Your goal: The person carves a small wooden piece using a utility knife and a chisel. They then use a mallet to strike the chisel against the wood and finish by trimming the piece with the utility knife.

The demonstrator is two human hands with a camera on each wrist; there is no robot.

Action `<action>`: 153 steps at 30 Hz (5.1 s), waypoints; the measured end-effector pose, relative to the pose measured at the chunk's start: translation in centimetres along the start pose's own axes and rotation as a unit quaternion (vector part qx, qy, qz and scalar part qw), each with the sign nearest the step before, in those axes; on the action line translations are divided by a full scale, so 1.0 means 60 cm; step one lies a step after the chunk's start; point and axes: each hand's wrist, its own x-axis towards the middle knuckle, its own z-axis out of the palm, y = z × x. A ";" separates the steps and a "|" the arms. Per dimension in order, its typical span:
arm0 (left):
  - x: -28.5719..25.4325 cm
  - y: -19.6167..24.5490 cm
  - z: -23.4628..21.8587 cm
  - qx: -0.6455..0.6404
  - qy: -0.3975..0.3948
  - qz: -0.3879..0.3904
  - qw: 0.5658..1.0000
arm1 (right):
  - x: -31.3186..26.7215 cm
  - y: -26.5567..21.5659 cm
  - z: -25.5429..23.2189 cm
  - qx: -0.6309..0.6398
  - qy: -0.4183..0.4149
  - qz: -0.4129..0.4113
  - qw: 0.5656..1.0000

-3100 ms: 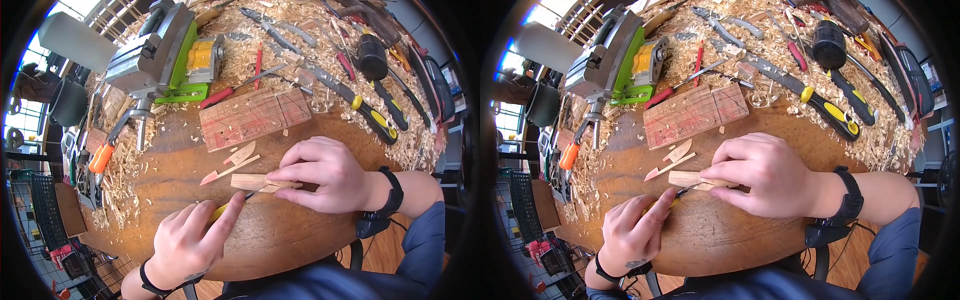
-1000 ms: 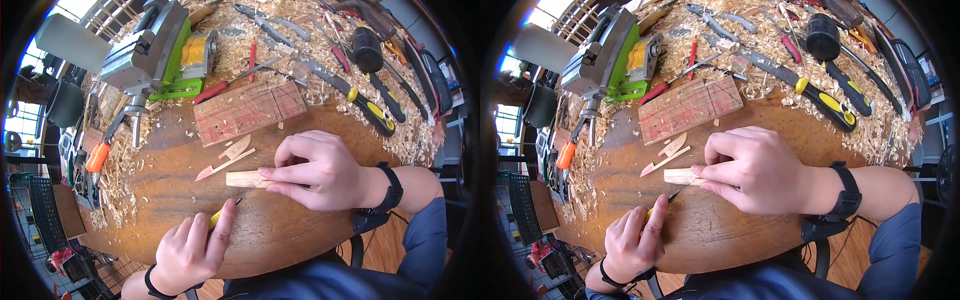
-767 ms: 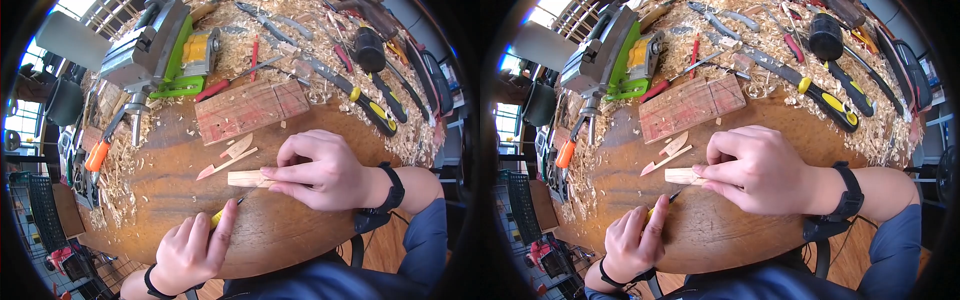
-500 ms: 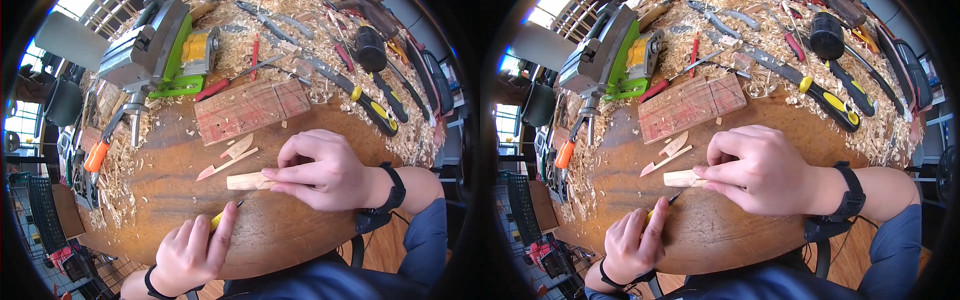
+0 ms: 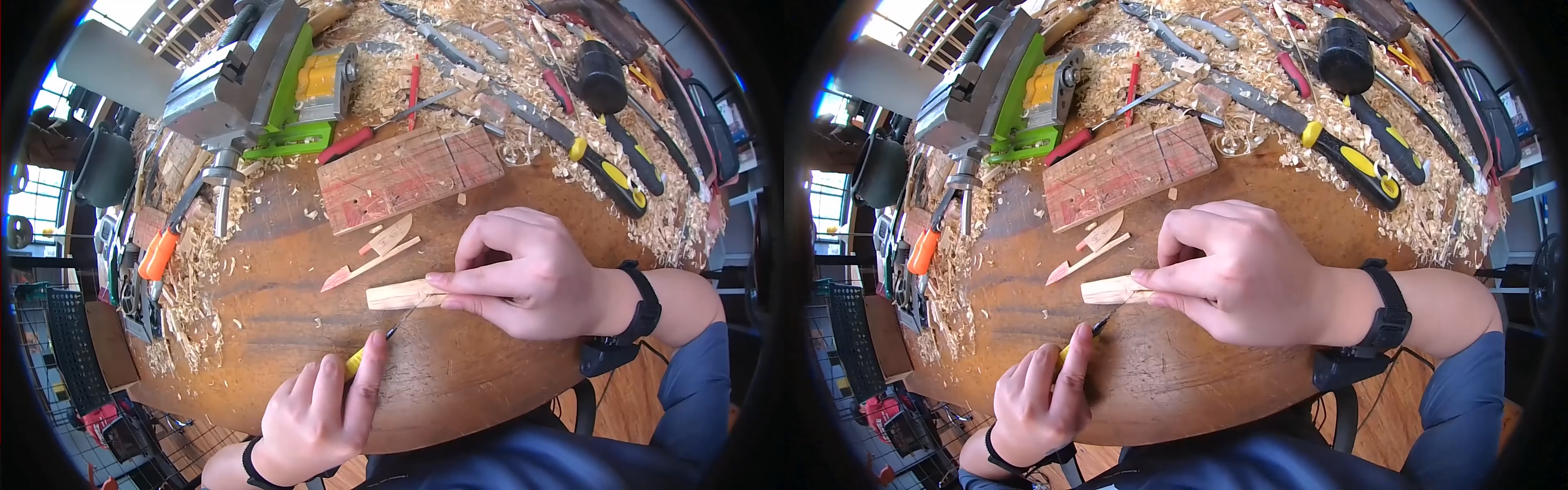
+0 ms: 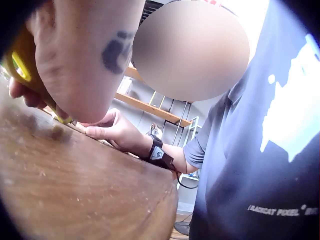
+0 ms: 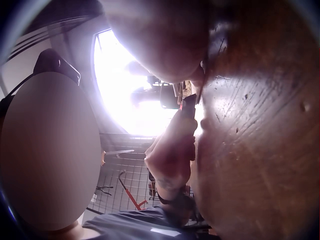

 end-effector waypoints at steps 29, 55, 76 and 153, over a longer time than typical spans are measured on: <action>0.079 -0.030 -0.059 -0.021 -0.044 -0.074 0.996 | -0.001 0.002 -0.007 -0.004 0.016 0.019 1.000; 0.072 -0.082 -0.012 -0.145 0.062 -0.045 0.986 | 0.001 0.002 -0.013 -0.020 -0.036 0.047 0.998; 0.079 -0.086 -0.007 -0.153 0.056 -0.023 0.986 | -0.001 0.006 -0.022 0.000 -0.041 0.025 0.999; 0.068 -0.084 -0.022 -0.150 -0.020 -0.039 0.988 | 0.006 0.005 -0.022 0.019 -0.061 -0.007 0.998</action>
